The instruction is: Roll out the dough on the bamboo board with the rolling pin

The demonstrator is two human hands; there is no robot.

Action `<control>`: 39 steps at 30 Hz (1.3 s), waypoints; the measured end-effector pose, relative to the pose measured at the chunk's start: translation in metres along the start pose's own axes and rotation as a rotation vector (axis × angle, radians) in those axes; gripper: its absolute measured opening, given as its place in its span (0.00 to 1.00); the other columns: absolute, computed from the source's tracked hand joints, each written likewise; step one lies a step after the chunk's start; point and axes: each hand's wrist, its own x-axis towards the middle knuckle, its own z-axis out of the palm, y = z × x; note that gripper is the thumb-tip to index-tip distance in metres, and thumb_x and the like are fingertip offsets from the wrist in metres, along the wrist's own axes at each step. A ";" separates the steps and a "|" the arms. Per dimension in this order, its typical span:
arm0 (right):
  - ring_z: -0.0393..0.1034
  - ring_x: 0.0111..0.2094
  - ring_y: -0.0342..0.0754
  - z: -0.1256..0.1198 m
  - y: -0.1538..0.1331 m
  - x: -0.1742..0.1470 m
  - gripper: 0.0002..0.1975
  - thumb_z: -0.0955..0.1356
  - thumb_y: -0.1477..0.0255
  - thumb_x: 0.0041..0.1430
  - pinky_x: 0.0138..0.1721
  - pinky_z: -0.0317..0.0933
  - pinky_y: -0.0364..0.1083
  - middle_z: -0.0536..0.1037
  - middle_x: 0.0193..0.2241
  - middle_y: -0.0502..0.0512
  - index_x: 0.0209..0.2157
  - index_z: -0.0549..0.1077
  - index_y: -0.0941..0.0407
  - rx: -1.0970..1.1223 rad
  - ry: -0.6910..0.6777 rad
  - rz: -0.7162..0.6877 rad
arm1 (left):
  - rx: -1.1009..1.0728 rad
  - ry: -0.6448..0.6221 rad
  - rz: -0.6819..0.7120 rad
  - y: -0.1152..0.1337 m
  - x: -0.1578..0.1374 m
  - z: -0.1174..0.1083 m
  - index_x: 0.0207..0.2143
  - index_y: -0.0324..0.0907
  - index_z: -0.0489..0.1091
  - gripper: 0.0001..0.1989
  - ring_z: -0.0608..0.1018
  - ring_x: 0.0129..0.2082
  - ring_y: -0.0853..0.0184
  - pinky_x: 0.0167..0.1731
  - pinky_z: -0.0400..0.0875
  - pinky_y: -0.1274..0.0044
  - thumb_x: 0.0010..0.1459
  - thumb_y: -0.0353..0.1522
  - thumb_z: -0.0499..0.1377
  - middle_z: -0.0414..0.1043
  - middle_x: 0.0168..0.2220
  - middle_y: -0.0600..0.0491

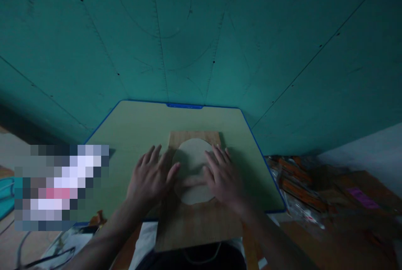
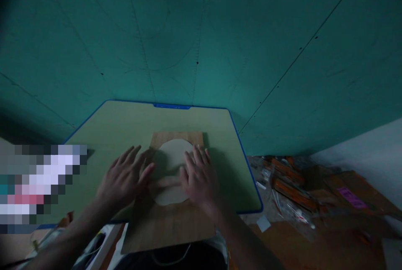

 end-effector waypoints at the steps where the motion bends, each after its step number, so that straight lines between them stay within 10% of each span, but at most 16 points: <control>1: 0.54 0.68 0.62 -0.002 -0.004 -0.013 0.24 0.59 0.67 0.71 0.67 0.50 0.63 0.65 0.65 0.70 0.62 0.68 0.62 0.000 0.015 -0.021 | 0.005 0.033 0.031 0.003 -0.013 -0.002 0.58 0.37 0.67 0.28 0.70 0.61 0.44 0.54 0.70 0.56 0.71 0.47 0.44 0.70 0.58 0.35; 6: 0.54 0.68 0.61 -0.005 -0.009 -0.032 0.22 0.60 0.69 0.70 0.67 0.49 0.64 0.70 0.62 0.66 0.60 0.70 0.61 0.018 0.071 -0.053 | -0.012 0.080 0.103 0.009 -0.033 -0.010 0.56 0.39 0.67 0.22 0.72 0.59 0.48 0.51 0.73 0.59 0.72 0.42 0.44 0.72 0.56 0.40; 16: 0.71 0.50 0.56 0.007 0.031 0.106 0.11 0.63 0.77 0.62 0.55 0.65 0.54 0.78 0.45 0.64 0.40 0.77 0.57 0.028 0.079 -0.009 | -0.056 -0.118 -0.073 -0.020 0.095 0.005 0.39 0.37 0.74 0.21 0.79 0.43 0.51 0.43 0.74 0.62 0.70 0.37 0.44 0.77 0.41 0.39; 26: 0.58 0.64 0.60 0.000 0.003 -0.013 0.20 0.61 0.70 0.68 0.65 0.53 0.61 0.71 0.60 0.66 0.57 0.72 0.60 0.023 0.101 -0.139 | -0.026 0.078 0.108 0.013 -0.031 -0.001 0.61 0.41 0.62 0.29 0.69 0.62 0.49 0.54 0.71 0.59 0.69 0.50 0.47 0.68 0.62 0.41; 35: 0.71 0.50 0.54 0.010 0.028 0.137 0.13 0.62 0.75 0.66 0.56 0.63 0.53 0.78 0.45 0.63 0.43 0.78 0.58 0.019 0.025 -0.075 | -0.034 -0.087 -0.018 -0.032 0.103 0.011 0.42 0.39 0.75 0.21 0.79 0.47 0.53 0.46 0.75 0.62 0.70 0.39 0.46 0.77 0.48 0.40; 39: 0.70 0.54 0.56 0.012 0.026 0.120 0.15 0.62 0.72 0.67 0.57 0.63 0.55 0.77 0.51 0.65 0.49 0.77 0.58 0.008 0.010 -0.047 | -0.056 -0.106 -0.021 -0.029 0.083 0.013 0.46 0.37 0.74 0.22 0.79 0.48 0.54 0.47 0.75 0.64 0.72 0.39 0.43 0.76 0.49 0.39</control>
